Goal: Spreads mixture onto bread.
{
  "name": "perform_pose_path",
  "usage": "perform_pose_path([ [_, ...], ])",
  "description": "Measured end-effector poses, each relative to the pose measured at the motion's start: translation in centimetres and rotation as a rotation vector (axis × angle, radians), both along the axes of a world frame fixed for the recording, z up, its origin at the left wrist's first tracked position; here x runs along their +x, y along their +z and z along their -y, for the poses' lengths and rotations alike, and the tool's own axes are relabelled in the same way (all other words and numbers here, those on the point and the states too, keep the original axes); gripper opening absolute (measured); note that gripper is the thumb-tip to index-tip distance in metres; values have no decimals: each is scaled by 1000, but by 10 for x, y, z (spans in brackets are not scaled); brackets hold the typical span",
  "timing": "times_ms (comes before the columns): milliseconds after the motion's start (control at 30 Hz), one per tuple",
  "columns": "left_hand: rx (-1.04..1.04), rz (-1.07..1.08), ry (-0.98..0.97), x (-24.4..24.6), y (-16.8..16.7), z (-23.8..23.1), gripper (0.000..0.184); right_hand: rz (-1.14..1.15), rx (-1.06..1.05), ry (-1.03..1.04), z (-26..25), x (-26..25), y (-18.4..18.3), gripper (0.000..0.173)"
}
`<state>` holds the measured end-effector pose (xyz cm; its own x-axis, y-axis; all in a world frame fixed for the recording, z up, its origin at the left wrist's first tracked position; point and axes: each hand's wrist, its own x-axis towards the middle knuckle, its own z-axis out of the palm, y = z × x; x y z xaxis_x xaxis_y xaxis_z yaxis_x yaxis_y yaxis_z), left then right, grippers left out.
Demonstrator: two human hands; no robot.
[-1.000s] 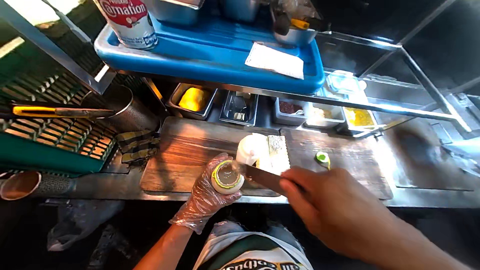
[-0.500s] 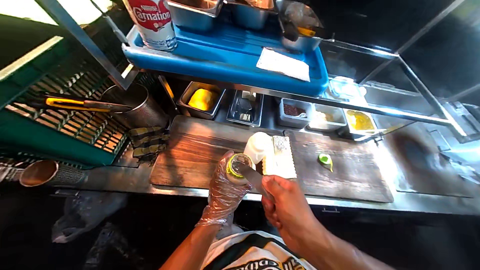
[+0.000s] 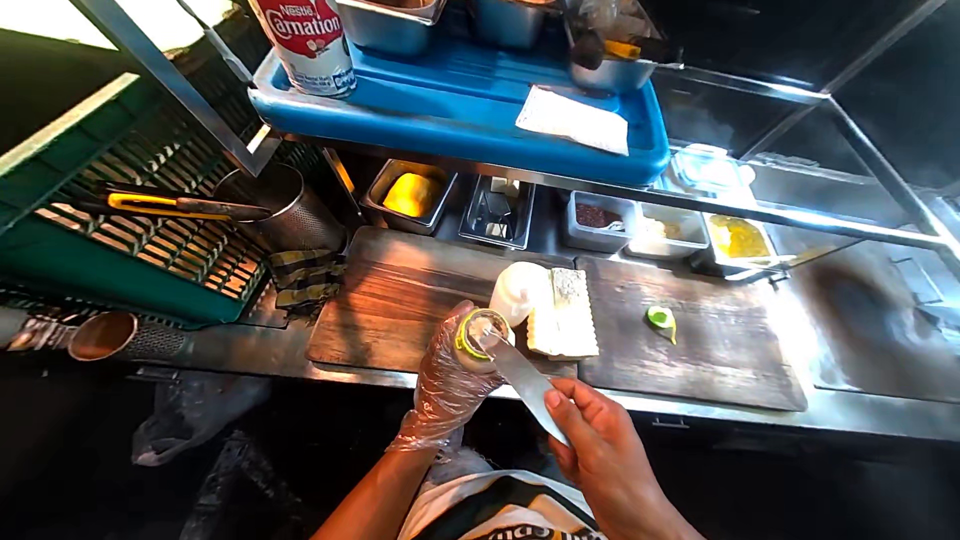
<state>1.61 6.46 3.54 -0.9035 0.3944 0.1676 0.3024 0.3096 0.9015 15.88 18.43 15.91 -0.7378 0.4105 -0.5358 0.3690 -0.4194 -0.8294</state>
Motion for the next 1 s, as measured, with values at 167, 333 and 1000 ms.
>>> perform_pose_path([
  [167,48,-26,-26,0,-1,4,105,-172,-6,251,-25,41,2,19],
  [333,61,38,-34,12,-9,17,123,-42,546,215,-83,73,-38,32],
  [1000,102,352,281,111,1,42,73,455,1074,572,-99,38,-123,53],
])
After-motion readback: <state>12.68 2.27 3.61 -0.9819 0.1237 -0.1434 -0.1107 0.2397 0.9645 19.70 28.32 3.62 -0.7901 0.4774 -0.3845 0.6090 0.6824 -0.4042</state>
